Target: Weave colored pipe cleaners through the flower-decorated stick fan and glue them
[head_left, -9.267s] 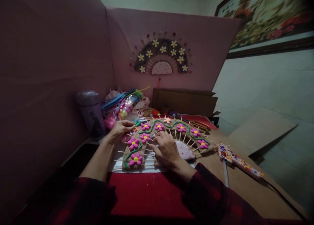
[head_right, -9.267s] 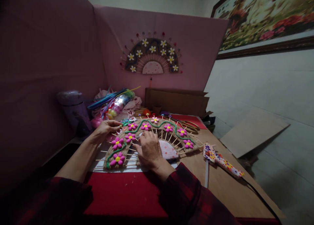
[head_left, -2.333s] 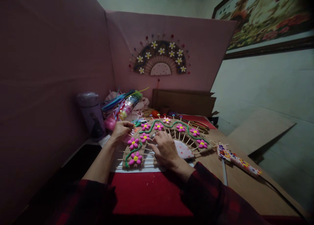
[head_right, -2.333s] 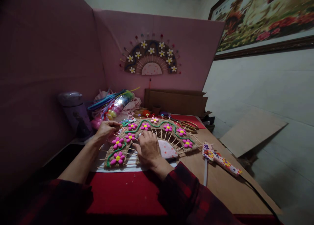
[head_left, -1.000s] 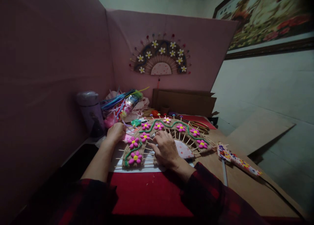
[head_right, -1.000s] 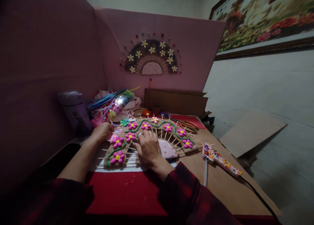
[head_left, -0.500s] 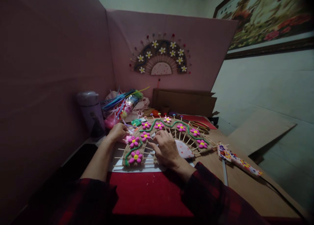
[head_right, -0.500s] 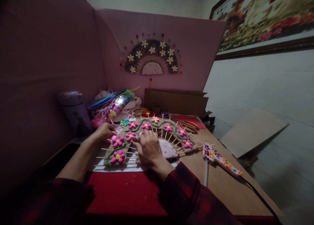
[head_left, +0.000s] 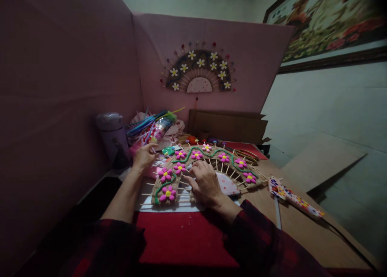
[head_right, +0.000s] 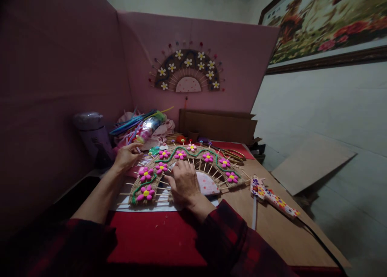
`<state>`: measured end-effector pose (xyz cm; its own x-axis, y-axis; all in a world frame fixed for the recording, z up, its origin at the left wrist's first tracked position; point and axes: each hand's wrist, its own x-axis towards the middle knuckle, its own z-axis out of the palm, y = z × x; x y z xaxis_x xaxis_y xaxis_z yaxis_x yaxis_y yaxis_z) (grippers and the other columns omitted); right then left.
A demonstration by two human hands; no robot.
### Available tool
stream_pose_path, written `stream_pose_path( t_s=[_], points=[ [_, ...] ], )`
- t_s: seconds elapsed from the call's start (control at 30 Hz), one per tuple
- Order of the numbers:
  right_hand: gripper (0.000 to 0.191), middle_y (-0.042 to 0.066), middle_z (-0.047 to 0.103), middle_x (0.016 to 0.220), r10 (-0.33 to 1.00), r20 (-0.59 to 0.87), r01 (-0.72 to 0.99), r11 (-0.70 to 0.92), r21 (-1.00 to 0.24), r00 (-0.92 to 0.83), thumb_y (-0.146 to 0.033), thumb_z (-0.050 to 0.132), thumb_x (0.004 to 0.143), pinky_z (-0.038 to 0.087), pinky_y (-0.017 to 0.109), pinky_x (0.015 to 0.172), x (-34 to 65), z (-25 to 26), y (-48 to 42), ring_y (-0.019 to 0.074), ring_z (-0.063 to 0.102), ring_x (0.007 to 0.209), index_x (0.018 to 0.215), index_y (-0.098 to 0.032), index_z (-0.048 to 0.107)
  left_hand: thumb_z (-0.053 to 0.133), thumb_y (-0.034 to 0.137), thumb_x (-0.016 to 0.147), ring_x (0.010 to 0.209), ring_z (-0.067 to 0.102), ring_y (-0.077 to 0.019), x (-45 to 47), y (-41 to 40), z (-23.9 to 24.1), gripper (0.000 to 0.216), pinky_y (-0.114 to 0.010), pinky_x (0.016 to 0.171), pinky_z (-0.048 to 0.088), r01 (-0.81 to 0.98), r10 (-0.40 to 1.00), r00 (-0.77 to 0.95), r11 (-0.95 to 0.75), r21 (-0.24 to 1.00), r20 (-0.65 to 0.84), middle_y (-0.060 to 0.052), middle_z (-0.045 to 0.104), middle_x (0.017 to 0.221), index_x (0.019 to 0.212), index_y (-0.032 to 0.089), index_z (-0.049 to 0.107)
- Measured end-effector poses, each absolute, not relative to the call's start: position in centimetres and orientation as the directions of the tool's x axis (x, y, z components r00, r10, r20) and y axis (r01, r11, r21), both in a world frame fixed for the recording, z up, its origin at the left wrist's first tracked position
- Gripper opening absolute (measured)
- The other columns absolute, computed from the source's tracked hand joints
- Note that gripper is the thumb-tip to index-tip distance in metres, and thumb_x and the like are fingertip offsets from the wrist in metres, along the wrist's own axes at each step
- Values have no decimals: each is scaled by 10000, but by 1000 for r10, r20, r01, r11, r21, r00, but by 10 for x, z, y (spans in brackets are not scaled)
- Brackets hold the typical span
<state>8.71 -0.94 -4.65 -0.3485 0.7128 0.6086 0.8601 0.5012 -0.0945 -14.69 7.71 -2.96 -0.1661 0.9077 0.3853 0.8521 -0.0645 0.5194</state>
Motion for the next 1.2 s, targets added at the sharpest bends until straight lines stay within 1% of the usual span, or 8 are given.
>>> stream_pose_path(
  t_s=[0.1,0.27,0.47,0.63,0.8,1.03,1.13,1.2],
  points=[
    [216,76,526,901,708,612,859,505,-87,-354,-377,525,828,325,321,730,88,-47,-9,201,443,845,789,-169,568,568,291,682,823,608,-210,-146,75,-30,409,-255,622,420,915,935,-166,27,403,313,-47,678,959,1087,282,627],
    [223,78,530,899,711,611,861,500,-91,-348,-383,524,829,327,317,726,88,-48,-9,202,443,839,782,-168,563,553,262,685,872,603,-259,-143,69,-25,224,-292,658,426,940,949,-165,70,333,267,-62,683,933,849,275,706],
    [246,85,529,905,719,603,863,496,-94,-347,-401,514,833,327,320,729,87,-47,-9,207,441,844,784,-165,565,489,326,746,898,600,-292,-139,64,-20,267,-334,688,434,950,935,-213,130,283,285,-97,674,973,903,261,696],
    [245,80,531,905,724,597,861,497,-106,-345,-399,513,834,327,319,735,87,-46,-10,204,440,850,786,-164,569,468,339,774,920,596,-278,-139,67,-22,302,-323,704,428,971,945,-133,63,231,298,-85,669,1015,981,287,681],
    [253,85,532,911,729,589,862,495,-103,-348,-397,491,846,327,324,737,87,-45,-10,206,440,851,792,-165,575,564,313,712,879,610,-267,-139,72,-30,256,-303,700,427,977,972,-28,-22,213,231,-81,694,928,926,295,703],
    [254,85,534,897,727,594,864,493,-101,-346,-387,480,852,329,327,735,87,-46,-9,205,444,845,793,-160,577,595,264,655,864,612,-265,-138,76,-32,169,-325,739,426,951,968,-62,-16,307,243,-86,696,871,771,252,718],
    [240,81,535,900,724,598,863,495,-103,-344,-381,496,845,329,324,734,87,-46,-9,203,445,847,794,-161,576,582,283,656,852,612,-258,-139,79,-30,173,-319,728,432,899,945,-144,2,437,293,-64,701,874,756,257,721],
    [233,78,536,901,724,598,863,494,-102,-344,-382,511,836,329,322,734,88,-46,-9,202,445,847,791,-163,576,600,303,623,789,617,-248,-140,81,-29,165,-308,681,438,810,917,-221,-17,587,331,-51,705,813,720,249,723]
  ],
)
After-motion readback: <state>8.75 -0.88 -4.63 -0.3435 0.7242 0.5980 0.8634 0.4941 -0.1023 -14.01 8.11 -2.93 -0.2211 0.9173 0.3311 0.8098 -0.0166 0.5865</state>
